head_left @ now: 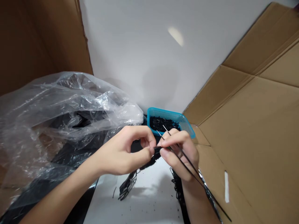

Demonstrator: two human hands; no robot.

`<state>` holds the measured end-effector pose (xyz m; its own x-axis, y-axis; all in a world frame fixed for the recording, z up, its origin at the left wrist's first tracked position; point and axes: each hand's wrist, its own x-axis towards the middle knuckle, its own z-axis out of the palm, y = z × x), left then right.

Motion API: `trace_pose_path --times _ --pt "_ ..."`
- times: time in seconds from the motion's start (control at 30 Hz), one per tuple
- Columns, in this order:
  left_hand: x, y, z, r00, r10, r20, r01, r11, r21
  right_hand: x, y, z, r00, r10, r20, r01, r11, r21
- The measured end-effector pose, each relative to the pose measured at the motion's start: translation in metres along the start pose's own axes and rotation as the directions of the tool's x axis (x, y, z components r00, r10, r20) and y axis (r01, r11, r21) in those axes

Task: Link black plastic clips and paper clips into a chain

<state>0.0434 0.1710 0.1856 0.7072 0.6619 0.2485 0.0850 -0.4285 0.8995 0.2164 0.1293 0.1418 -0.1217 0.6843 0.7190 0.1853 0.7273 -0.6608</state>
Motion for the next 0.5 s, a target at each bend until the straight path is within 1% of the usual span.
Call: trace_pose_path --times 0.1,0.17,0.3,0.43,0.5 --pt "0.0 -0.001 0.0 0.998 0.006 -0.057 -0.009 0.999 -0.049 -0.003 -0.002 0.004 0.997 -0.041 -0.063 0.036 0.997 -0.073" --pt "0.001 -0.002 0.0 0.997 -0.006 -0.078 -0.002 0.995 -0.102 -0.004 -0.002 0.005 0.993 -0.041 -0.113 0.032 0.996 -0.079" --pt "0.001 -0.001 0.002 0.998 -0.016 -0.065 0.007 0.991 -0.135 -0.007 0.001 0.006 0.978 -0.038 -0.204 0.035 0.999 -0.016" --pt "0.001 -0.002 0.005 0.996 -0.001 -0.089 -0.012 0.989 -0.15 -0.007 0.002 0.01 0.964 -0.008 -0.267 0.03 0.997 0.078" --pt "0.002 -0.003 0.006 0.998 0.015 -0.065 -0.025 0.987 -0.157 -0.006 0.003 0.012 0.95 -0.006 -0.313 0.036 0.995 0.092"
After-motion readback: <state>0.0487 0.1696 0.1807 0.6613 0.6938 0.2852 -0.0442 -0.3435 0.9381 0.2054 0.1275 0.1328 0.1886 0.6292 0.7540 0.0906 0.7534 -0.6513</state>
